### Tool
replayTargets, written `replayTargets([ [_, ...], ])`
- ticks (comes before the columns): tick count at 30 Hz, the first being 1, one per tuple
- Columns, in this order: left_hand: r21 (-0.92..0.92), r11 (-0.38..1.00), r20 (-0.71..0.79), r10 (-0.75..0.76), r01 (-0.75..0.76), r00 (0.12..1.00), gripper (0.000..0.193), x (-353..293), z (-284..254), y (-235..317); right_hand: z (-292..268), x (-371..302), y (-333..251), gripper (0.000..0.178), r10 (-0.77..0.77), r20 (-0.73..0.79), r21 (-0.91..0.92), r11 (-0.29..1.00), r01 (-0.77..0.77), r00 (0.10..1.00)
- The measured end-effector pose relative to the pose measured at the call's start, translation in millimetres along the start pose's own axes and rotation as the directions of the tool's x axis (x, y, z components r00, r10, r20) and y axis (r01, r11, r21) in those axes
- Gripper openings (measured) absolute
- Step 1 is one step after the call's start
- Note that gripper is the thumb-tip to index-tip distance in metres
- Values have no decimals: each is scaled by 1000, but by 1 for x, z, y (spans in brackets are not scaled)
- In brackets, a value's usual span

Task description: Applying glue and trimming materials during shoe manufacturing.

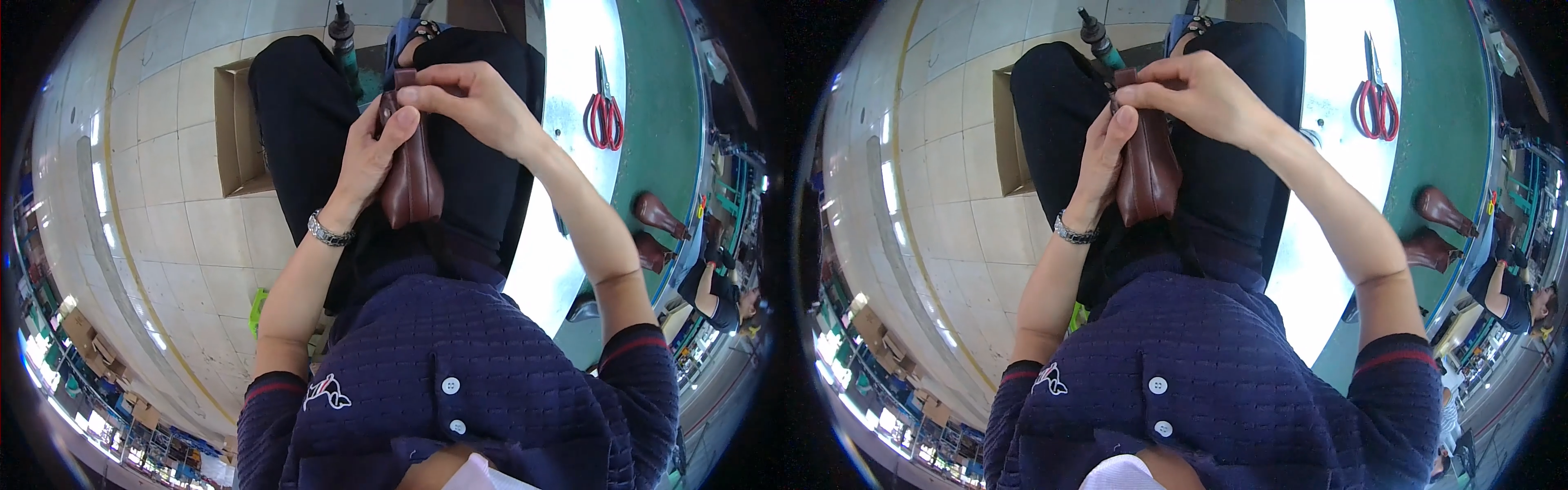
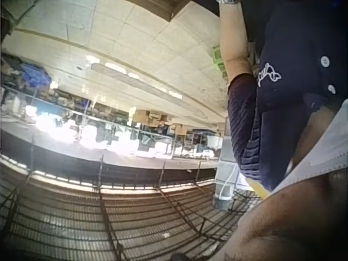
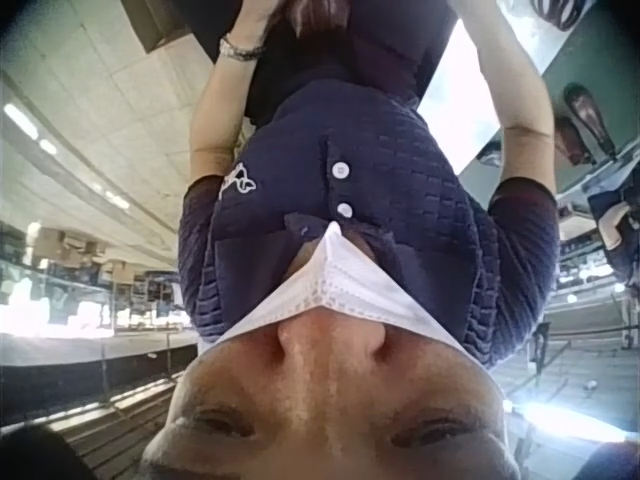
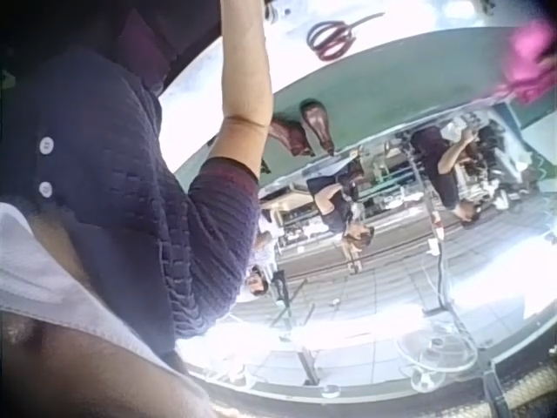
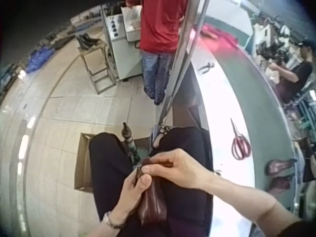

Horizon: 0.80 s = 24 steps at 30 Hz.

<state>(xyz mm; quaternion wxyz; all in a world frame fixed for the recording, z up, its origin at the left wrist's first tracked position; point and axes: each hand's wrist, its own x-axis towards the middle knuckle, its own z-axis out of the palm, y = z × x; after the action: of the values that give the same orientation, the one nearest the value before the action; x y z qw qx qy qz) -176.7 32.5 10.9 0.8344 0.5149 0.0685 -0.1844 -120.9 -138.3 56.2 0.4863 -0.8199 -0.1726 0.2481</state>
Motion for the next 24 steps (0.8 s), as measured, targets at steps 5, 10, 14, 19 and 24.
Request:
replayTargets([
  [5, 17, 1000, 23, -14, 14, 1000, 49, -2, -1, -2, 8, -30, 15, 43, 109, -157, 433, 901, -31, 982],
  [10, 24, 999, 34, -31, 30, 999, 51, -4, -6, -2, 8, -52, 3, 68, 136, 50, 354, 924, -145, 989],
  [14, -31, 998, 29, 60, -59, 998, 67, -7, -1, -2, 5, -59, 2, 80, 130, 72, 369, 918, -148, 989],
  [19, -97, 985, 187, -120, 140, 975, 85, 0, -35, -28, 22, -81, -3, 95, 114, 107, 357, 923, -145, 988],
  [24, -7, 998, 292, 65, -66, 954, 116, -6, -17, -17, 47, -111, 2, 92, -148, -106, 110, 981, 160, 983],
])
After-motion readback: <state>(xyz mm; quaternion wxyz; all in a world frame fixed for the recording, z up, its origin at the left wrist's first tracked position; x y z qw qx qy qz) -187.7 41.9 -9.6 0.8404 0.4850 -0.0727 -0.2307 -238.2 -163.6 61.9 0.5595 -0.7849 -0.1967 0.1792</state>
